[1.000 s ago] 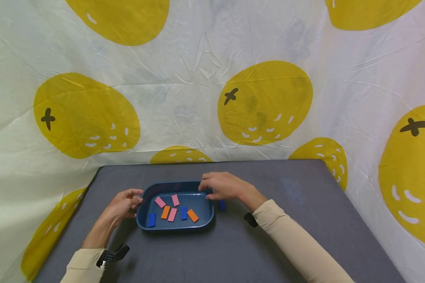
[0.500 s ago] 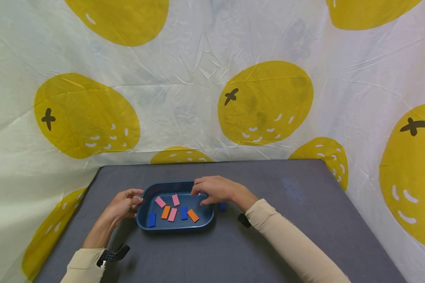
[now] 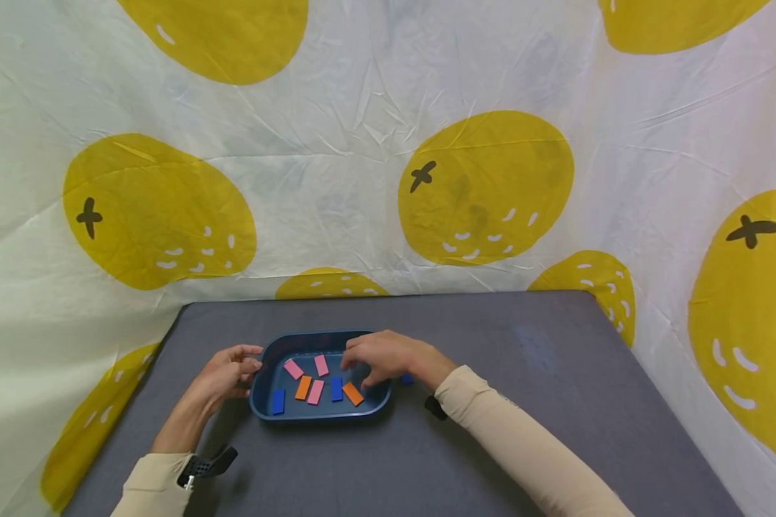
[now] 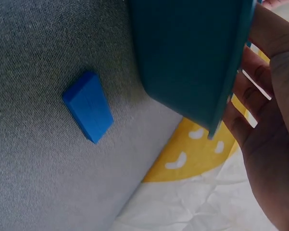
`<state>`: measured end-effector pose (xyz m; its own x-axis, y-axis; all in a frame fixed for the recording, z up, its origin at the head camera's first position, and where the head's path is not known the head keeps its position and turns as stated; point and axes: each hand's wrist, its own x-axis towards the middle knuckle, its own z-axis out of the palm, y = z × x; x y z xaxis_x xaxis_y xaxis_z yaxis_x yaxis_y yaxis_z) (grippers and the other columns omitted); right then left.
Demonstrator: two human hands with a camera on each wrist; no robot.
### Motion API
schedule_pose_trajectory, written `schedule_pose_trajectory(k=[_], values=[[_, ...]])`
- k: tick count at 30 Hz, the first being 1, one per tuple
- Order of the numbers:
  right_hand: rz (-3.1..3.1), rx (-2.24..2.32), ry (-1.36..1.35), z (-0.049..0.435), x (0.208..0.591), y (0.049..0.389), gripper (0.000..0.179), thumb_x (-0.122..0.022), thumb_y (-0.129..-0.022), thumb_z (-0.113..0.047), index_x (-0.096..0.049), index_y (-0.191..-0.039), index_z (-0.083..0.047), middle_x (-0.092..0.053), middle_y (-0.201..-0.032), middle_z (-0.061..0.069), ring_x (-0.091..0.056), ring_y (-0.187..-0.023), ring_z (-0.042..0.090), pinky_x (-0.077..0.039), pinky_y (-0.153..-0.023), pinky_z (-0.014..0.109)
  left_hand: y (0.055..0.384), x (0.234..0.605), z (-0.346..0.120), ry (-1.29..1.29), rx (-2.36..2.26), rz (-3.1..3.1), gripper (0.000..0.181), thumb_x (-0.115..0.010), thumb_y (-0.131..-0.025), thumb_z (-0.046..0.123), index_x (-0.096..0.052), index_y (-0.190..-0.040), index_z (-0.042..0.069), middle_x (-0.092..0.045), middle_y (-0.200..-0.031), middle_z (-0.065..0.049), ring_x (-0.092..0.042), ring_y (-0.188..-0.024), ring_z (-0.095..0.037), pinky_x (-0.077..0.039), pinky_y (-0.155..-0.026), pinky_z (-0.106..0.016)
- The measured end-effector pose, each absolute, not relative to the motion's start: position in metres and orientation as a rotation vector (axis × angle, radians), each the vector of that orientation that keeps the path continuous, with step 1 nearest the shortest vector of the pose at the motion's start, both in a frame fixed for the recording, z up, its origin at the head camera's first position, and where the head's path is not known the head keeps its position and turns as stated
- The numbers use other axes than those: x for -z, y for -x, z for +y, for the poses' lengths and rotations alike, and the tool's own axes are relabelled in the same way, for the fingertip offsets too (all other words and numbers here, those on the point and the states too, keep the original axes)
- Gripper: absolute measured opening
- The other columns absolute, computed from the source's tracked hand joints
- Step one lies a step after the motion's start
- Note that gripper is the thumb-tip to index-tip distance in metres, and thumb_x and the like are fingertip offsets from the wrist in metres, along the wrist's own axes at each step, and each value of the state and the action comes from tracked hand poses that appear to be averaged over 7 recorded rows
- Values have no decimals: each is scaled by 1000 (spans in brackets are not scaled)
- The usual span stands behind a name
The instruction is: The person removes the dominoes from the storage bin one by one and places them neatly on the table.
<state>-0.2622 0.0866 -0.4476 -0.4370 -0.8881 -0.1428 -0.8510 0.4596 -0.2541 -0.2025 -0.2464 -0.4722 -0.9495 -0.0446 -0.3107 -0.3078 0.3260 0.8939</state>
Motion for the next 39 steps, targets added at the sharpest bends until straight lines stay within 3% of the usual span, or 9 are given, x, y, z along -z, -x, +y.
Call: schedule_pose_trajectory(k=[18, 29, 39], values=[[2469, -49, 1493, 70, 468, 261, 41, -83, -84, -39, -71, -122, -29, -62, -117, -11, -58, -102, 6, -51, -93, 26, 202, 472, -245, 343, -1655, 2369, 39, -56, -99, 7, -53, -138, 2, -64, -114, -18, -58, -87, -27, -56, -67, -36], [2456, -102, 1524, 63, 470, 258, 39, -84, -83, -41, -72, -118, -30, -56, -103, -11, -53, -87, 4, -46, -74, 19, 202, 473, -245, 331, -1654, 2375, 39, -55, -99, 7, -52, -138, 1, -64, -114, -19, -58, -87, -27, -56, -67, -38], [2450, -97, 1522, 61, 474, 259, 37, -82, -85, -40, -71, -118, -29, -55, -103, -11, -53, -87, 4, -46, -74, 18, 202, 474, -245, 327, -1651, 2382, 39, -55, -100, 7, -53, -138, 0, -63, -116, -21, -58, -87, -27, -56, -67, -38]])
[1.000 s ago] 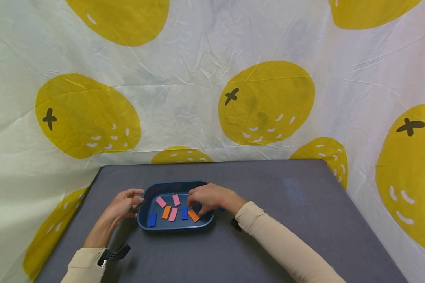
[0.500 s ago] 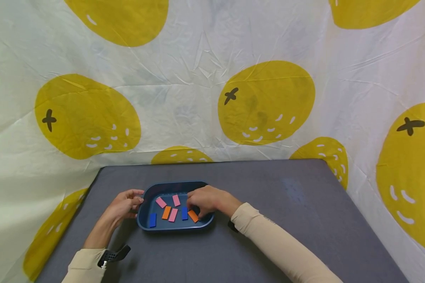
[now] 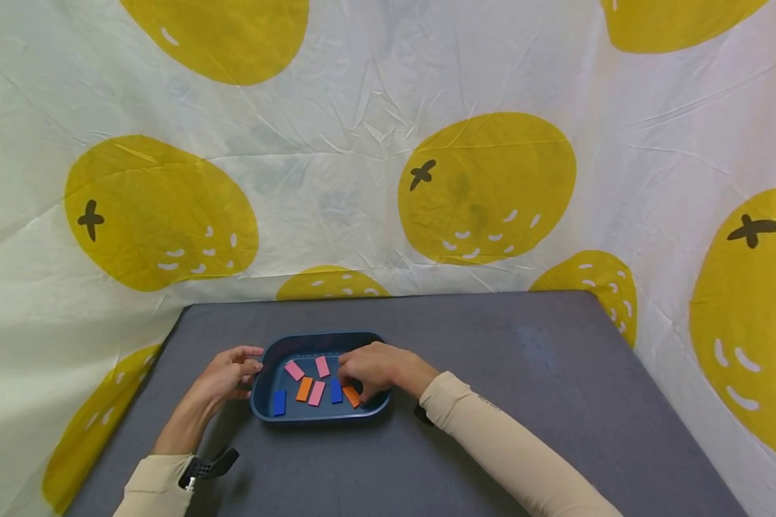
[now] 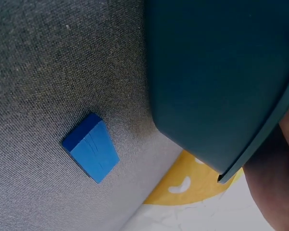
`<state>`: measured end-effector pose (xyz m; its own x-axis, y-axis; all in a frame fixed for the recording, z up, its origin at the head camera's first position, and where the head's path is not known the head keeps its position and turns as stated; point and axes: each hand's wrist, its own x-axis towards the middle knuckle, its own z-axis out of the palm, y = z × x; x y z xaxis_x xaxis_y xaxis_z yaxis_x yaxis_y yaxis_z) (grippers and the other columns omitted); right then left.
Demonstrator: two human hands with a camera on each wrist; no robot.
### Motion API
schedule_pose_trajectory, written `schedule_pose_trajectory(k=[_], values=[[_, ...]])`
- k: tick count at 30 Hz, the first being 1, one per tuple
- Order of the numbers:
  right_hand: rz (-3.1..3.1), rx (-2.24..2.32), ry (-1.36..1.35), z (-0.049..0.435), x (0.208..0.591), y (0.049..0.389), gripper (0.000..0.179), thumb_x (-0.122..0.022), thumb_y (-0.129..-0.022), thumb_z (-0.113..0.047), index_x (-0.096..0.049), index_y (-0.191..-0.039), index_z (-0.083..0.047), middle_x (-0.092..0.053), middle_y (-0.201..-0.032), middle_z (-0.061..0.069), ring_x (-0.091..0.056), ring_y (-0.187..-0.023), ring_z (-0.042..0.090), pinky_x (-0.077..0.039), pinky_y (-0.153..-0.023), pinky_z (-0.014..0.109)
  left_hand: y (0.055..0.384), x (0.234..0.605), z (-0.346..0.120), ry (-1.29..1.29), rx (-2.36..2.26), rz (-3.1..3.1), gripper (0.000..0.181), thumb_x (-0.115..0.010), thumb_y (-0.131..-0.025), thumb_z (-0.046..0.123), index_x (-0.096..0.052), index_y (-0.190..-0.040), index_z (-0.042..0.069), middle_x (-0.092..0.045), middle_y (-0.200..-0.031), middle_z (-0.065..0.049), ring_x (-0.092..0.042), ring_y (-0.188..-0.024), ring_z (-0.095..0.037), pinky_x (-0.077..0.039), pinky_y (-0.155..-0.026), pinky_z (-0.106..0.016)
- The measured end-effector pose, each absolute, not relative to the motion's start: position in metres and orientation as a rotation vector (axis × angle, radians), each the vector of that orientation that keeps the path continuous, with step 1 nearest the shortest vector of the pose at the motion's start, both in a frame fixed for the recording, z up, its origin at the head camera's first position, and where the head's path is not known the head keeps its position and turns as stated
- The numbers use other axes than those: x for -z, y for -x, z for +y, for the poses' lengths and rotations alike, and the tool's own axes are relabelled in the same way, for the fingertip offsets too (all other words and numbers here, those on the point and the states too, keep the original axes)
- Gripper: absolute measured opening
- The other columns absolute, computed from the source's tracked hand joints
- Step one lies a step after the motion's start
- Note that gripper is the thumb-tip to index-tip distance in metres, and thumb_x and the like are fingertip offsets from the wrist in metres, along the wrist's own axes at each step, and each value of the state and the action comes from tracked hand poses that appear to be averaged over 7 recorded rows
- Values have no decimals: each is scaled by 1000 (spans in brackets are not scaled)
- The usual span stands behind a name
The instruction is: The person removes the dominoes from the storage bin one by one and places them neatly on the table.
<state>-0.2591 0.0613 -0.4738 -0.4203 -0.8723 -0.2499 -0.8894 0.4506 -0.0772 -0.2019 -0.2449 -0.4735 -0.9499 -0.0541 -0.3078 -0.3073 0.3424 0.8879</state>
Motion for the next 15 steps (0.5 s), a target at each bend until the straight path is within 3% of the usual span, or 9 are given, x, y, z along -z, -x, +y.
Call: schedule_pose_trajectory(k=[15], values=[[2472, -87, 1468, 66, 466, 258, 38, -80, -87, -40, -71, -121, -26, -59, -109, -9, -55, -90, 5, -50, -82, 22, 202, 474, -245, 328, -1662, 2380, 39, -54, -99, 6, -53, -137, 0, -64, -113, -20, -58, -85, -27, -56, -66, -38]])
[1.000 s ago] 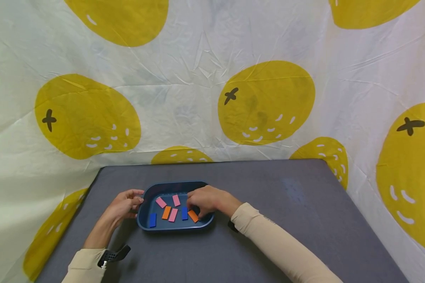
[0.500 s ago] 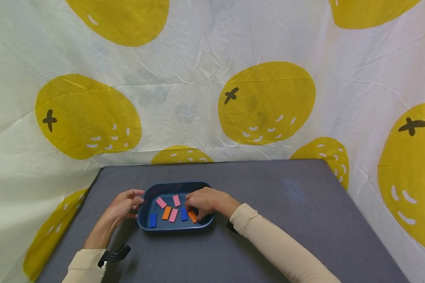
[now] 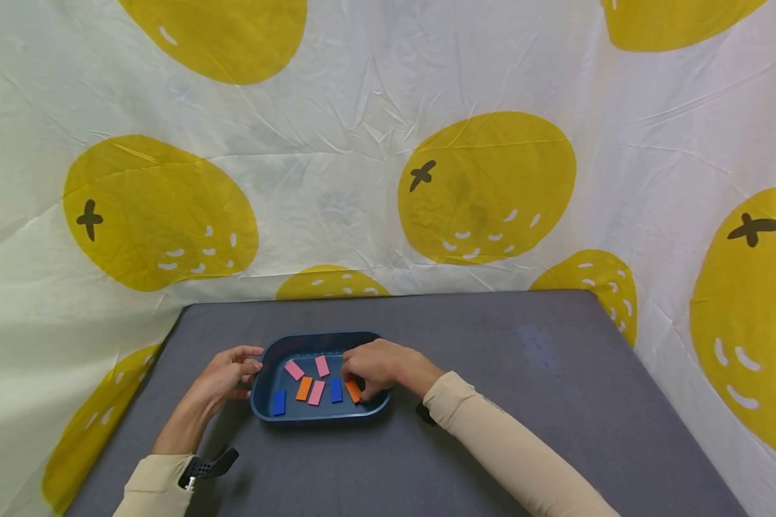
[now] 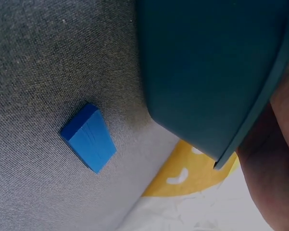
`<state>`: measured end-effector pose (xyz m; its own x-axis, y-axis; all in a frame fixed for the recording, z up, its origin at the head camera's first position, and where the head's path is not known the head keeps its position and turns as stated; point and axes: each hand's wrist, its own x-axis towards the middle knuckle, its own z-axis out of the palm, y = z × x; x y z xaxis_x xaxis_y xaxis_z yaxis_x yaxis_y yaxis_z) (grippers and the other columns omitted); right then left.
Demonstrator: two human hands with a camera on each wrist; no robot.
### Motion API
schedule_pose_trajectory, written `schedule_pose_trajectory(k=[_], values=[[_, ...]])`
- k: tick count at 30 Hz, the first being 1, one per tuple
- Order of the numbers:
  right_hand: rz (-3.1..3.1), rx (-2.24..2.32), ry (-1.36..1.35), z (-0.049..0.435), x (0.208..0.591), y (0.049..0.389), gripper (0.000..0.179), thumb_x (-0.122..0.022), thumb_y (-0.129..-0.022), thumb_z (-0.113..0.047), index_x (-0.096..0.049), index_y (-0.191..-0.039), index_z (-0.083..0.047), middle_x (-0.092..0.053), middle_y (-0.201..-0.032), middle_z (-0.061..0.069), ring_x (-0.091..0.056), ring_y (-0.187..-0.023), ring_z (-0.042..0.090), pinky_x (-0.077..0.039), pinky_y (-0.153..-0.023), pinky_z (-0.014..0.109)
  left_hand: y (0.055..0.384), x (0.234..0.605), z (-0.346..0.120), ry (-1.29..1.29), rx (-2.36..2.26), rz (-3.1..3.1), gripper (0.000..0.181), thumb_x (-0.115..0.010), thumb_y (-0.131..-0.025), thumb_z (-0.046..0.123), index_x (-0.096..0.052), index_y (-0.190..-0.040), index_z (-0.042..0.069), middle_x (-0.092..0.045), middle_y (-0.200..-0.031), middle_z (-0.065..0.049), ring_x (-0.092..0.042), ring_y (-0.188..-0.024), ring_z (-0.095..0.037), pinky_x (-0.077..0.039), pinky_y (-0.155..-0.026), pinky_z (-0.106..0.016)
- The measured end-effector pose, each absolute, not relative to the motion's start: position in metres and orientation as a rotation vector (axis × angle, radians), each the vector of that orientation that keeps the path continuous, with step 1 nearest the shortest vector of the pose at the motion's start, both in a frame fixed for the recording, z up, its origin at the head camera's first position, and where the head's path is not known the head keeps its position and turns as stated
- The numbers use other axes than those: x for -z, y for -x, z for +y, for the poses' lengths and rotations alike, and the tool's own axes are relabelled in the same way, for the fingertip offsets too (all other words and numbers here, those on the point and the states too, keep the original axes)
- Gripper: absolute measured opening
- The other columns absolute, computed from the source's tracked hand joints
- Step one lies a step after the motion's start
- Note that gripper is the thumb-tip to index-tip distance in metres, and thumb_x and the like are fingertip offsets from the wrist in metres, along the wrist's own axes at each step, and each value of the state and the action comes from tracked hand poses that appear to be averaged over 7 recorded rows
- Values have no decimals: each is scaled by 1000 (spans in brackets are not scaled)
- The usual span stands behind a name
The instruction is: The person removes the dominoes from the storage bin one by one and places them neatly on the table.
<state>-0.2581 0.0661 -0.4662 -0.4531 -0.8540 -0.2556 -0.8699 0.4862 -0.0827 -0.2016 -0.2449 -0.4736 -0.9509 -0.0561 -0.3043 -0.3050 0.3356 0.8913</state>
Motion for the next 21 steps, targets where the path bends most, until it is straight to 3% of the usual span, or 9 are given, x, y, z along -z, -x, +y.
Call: schedule_pose_trajectory(k=[21], values=[[2550, 50, 1507, 95, 443, 251, 38, -78, -87, -42, -72, -120, -23, -63, -110, -4, -56, -94, 8, -52, -84, 25, 202, 472, -244, 343, -1647, 2366, 40, -54, -99, 6, -52, -138, 2, -61, -117, -22, -58, -87, -27, -56, -68, -37]])
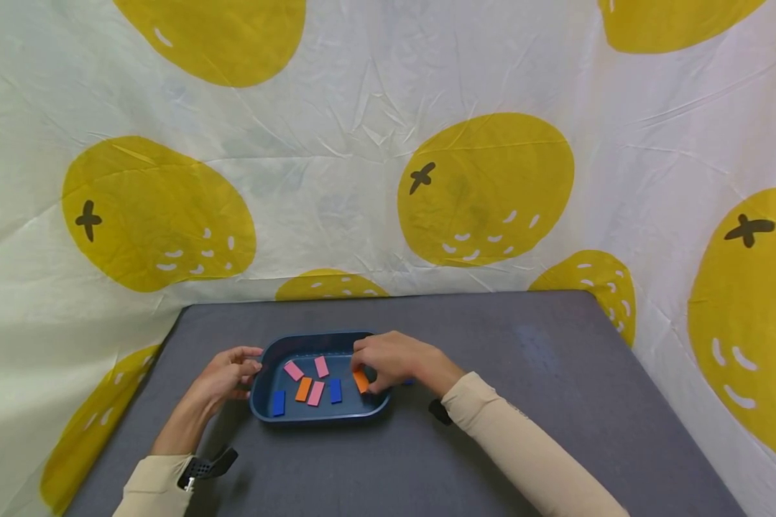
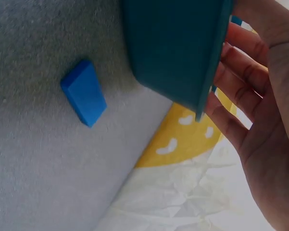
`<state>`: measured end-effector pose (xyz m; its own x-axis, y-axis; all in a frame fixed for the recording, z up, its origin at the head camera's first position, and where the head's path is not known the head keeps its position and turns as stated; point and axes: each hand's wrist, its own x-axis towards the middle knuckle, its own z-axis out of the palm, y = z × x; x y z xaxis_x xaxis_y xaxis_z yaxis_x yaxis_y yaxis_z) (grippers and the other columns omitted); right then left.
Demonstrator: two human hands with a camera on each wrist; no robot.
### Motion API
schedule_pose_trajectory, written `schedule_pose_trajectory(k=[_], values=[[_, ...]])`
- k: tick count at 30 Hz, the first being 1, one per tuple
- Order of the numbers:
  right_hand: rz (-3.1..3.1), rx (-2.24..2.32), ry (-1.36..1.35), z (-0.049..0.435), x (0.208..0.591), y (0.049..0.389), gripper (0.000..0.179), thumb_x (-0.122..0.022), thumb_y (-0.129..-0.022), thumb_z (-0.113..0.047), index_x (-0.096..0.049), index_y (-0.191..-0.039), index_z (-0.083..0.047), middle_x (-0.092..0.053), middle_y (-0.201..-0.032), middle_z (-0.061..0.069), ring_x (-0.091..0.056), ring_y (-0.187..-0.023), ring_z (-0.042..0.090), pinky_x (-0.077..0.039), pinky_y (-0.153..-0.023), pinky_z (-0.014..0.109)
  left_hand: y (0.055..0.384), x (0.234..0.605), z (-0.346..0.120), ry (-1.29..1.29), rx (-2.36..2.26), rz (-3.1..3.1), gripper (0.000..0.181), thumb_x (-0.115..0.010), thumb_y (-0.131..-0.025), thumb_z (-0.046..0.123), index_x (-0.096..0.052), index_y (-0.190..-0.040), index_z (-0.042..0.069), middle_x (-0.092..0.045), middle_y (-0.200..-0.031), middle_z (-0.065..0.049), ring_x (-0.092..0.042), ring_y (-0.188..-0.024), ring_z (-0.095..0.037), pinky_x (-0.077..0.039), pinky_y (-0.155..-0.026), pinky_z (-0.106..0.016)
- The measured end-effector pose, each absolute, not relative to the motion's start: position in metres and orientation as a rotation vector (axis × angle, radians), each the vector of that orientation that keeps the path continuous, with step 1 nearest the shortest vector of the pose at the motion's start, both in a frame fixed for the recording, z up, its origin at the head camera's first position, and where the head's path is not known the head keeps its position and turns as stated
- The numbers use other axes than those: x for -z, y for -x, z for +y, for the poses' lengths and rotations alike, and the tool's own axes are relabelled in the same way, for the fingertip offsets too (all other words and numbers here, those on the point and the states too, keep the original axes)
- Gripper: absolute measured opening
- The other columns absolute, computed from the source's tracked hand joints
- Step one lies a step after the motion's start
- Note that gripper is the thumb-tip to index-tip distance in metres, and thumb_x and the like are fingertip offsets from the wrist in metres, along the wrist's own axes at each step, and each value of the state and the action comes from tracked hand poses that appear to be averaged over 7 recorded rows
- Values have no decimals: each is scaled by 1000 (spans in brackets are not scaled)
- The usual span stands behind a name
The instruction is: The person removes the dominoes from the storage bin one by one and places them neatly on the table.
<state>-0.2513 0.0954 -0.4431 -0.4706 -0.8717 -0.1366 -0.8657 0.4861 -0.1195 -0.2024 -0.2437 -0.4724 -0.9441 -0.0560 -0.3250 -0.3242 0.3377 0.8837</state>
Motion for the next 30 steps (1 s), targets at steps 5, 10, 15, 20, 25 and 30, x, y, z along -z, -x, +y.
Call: schedule_pose_trajectory(k=[5, 10, 15, 20, 25, 30], values=[[2577, 103, 1498, 105, 440, 250, 38, -79, -86, -40, -72, -120, -22, -64, -113, -1, -56, -93, 9, -52, -84, 26, 202, 474, -245, 323, -1649, 2376, 40, -54, -99, 6, -52, -138, 1, -62, -116, -22, -57, -87, -27, -56, -67, -38], [2610, 127, 1476, 112, 436, 248, 39, -79, -86, -39, -72, -121, -23, -64, -114, -3, -56, -96, 9, -53, -86, 28, 202, 474, -246, 322, -1649, 2380, 40, -56, -99, 8, -52, -138, 1, -63, -113, -20, -58, -86, -27, -56, -67, -38], [2643, 146, 1451, 121, 431, 247, 39, -79, -87, -39, -71, -122, -22, -64, -115, -3, -56, -99, 9, -53, -89, 30, 202, 475, -246, 320, -1655, 2376, 39, -56, -99, 8, -52, -138, 1, -63, -113, -20, -58, -86, -26, -56, -66, -38], [2687, 177, 1432, 134, 424, 246, 38, -79, -86, -38, -71, -120, -22, -64, -114, -3, -57, -97, 8, -54, -87, 30, 202, 477, -247, 331, -1657, 2370, 39, -56, -99, 7, -53, -138, 1, -62, -114, -21, -58, -85, -27, -56, -66, -37], [2727, 215, 1419, 152, 420, 247, 37, -80, -86, -38, -72, -119, -22, -63, -113, -6, -60, -101, 8, -54, -89, 32, 202, 478, -247, 335, -1652, 2373, 39, -56, -99, 8, -53, -138, 2, -63, -116, -21, -59, -87, -27, -56, -68, -37], [2762, 253, 1383, 171, 421, 249, 36, -81, -85, -35, -72, -117, -21, -63, -111, -5, -60, -101, 10, -54, -89, 34, 201, 476, -247, 325, -1646, 2381, 40, -55, -99, 8, -53, -138, 2, -62, -117, -21, -58, -88, -27, -56, -69, -37]])
